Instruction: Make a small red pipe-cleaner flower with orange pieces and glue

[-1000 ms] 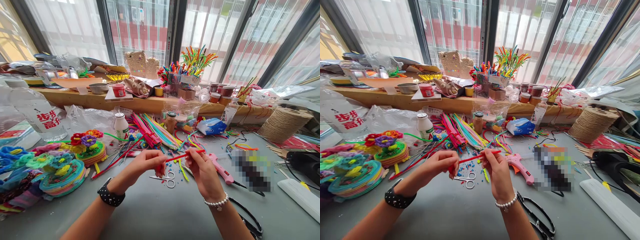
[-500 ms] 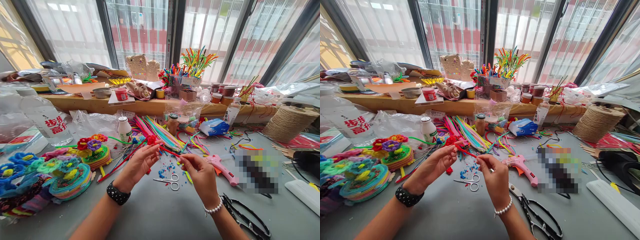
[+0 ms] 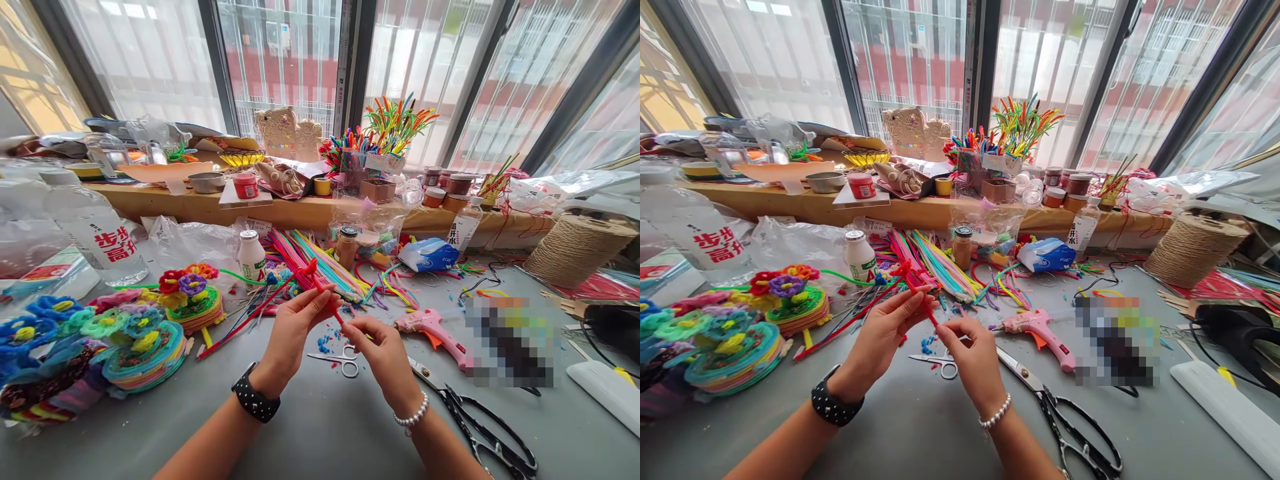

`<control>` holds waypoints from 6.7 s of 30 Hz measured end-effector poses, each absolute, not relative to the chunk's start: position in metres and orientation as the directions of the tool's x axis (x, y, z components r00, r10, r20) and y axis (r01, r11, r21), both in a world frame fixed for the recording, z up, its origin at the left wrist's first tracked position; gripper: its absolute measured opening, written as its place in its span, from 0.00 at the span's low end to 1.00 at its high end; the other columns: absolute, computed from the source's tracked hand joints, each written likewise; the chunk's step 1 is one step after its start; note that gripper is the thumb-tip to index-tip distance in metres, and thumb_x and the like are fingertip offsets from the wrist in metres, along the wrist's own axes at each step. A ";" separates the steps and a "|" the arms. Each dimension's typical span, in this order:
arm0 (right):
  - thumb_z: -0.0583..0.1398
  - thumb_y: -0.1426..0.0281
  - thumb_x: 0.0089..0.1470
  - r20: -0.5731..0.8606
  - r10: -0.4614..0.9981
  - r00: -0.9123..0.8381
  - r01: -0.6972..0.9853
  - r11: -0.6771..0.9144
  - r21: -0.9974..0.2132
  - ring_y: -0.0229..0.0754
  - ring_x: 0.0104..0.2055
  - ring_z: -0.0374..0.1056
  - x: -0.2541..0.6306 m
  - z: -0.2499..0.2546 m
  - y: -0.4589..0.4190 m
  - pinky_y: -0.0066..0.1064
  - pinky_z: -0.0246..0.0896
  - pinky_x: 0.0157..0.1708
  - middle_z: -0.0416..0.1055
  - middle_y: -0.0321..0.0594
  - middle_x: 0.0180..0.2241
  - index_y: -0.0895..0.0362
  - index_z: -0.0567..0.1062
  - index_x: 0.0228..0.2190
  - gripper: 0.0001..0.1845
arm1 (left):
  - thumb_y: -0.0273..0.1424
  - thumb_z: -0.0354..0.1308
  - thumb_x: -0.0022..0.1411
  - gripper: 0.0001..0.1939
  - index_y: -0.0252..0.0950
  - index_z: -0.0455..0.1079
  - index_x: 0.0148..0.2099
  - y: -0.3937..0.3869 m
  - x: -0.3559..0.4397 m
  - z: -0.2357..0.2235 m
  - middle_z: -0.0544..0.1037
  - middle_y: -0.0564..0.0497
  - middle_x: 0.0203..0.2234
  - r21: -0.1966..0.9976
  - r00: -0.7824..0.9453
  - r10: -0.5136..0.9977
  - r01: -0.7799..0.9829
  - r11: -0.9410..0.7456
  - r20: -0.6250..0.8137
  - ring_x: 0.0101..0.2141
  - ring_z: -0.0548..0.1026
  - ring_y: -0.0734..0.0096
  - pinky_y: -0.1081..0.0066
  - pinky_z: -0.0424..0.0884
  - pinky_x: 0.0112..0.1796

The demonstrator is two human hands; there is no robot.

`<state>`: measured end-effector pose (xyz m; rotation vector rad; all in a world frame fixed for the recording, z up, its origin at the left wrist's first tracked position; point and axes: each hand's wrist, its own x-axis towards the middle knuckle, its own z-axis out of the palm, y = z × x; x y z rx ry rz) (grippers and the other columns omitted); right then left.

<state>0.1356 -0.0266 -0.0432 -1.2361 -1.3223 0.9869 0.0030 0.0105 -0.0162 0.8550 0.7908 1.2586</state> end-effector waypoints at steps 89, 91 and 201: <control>0.51 0.71 0.52 0.274 0.962 0.003 0.835 0.148 -0.530 0.37 0.26 0.65 0.163 -0.056 -0.002 0.27 0.58 0.27 0.70 0.39 0.26 0.59 0.68 0.27 0.07 | 0.35 0.45 0.52 0.10 0.38 0.54 0.22 0.031 -0.017 -0.026 0.64 0.55 0.18 0.410 0.197 0.951 0.867 -0.282 0.236 0.22 0.64 0.71 0.73 0.56 0.23; 0.52 0.73 0.50 0.279 0.960 -0.033 0.809 0.189 -0.556 0.37 0.25 0.66 0.160 -0.056 -0.005 0.27 0.59 0.27 0.70 0.37 0.26 0.58 0.68 0.27 0.05 | 0.34 0.44 0.52 0.10 0.38 0.53 0.21 0.032 -0.017 -0.026 0.64 0.55 0.18 0.389 0.200 0.950 0.877 -0.283 0.241 0.22 0.64 0.71 0.73 0.56 0.23; 0.58 0.64 0.44 0.161 0.987 0.010 0.114 0.159 -0.981 0.37 0.21 0.65 0.120 -0.060 -0.018 0.27 0.62 0.23 0.69 0.38 0.20 0.60 0.69 0.22 0.10 | 0.30 0.57 0.44 0.12 0.36 0.53 0.25 0.032 -0.032 -0.018 0.73 0.54 0.20 0.915 0.560 0.815 0.390 -0.101 -0.149 0.23 0.70 0.73 0.74 0.63 0.22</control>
